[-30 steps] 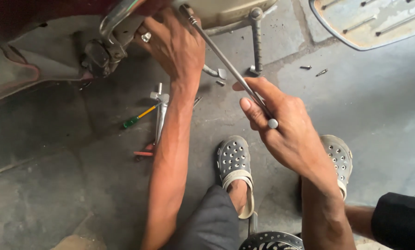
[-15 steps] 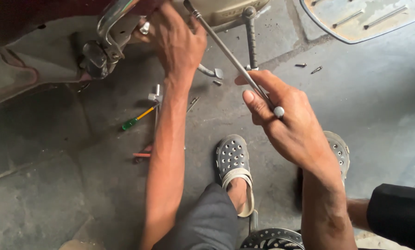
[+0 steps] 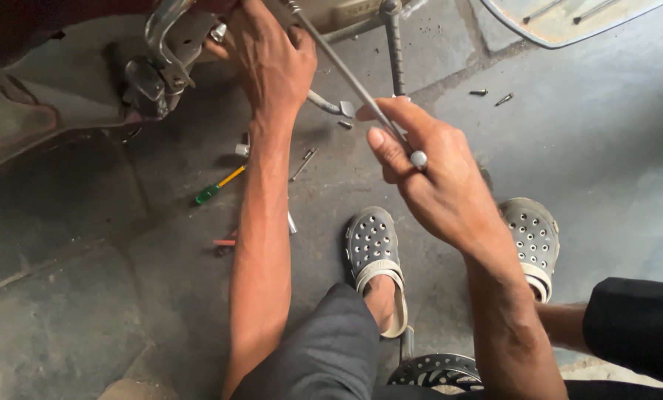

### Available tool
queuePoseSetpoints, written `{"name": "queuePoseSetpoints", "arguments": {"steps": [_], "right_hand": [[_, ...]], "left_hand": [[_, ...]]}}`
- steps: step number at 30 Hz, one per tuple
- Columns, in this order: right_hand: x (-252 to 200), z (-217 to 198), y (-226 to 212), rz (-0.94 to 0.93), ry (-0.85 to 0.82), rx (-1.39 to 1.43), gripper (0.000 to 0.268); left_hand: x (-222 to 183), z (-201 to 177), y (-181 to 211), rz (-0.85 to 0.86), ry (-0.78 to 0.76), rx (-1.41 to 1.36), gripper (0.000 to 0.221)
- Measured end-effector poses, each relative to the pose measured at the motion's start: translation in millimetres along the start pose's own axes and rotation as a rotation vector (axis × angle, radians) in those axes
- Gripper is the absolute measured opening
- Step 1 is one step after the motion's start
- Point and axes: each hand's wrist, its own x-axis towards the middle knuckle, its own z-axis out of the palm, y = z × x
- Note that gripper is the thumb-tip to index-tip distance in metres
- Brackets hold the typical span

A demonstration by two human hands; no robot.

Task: The person crouches beside a scooter and uses a T-handle socket wrench to loosen and remove bolts from the scooter's lower body panel, working on fasteners one at a time and setting removed bolts and sockets on the ground. The person repositions the wrench on different bolts and continues loosening fasteners along the panel.

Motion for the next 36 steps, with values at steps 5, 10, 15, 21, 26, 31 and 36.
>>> {"name": "queuePoseSetpoints", "arguments": {"steps": [5,10,15,21,26,31,36], "right_hand": [[-8,-17,-3,-0.021,0.100,-0.084,0.029],[-17,-38,4,0.054,0.180,-0.185,0.026],[-18,-54,18,-0.105,0.249,-0.276,0.024],[-20,-62,15,0.025,0.275,-0.261,0.025],[-24,-64,17,0.024,0.273,-0.269,0.025],[-25,-66,20,0.019,0.261,-0.270,0.025],[-26,-66,26,0.004,0.267,-0.263,0.024]], "left_hand": [[-16,-31,29,0.108,0.021,0.003,0.075],[-27,-38,59,0.202,0.009,0.025,0.073],[-16,-27,58,0.306,-0.005,0.049,0.066],[-20,-37,76,0.447,-0.079,0.075,0.060],[2,-10,83,0.495,-0.107,0.164,0.064],[19,-2,81,0.502,-0.116,0.086,0.075],[26,-16,52,0.605,-0.211,-0.104,0.061]]}}
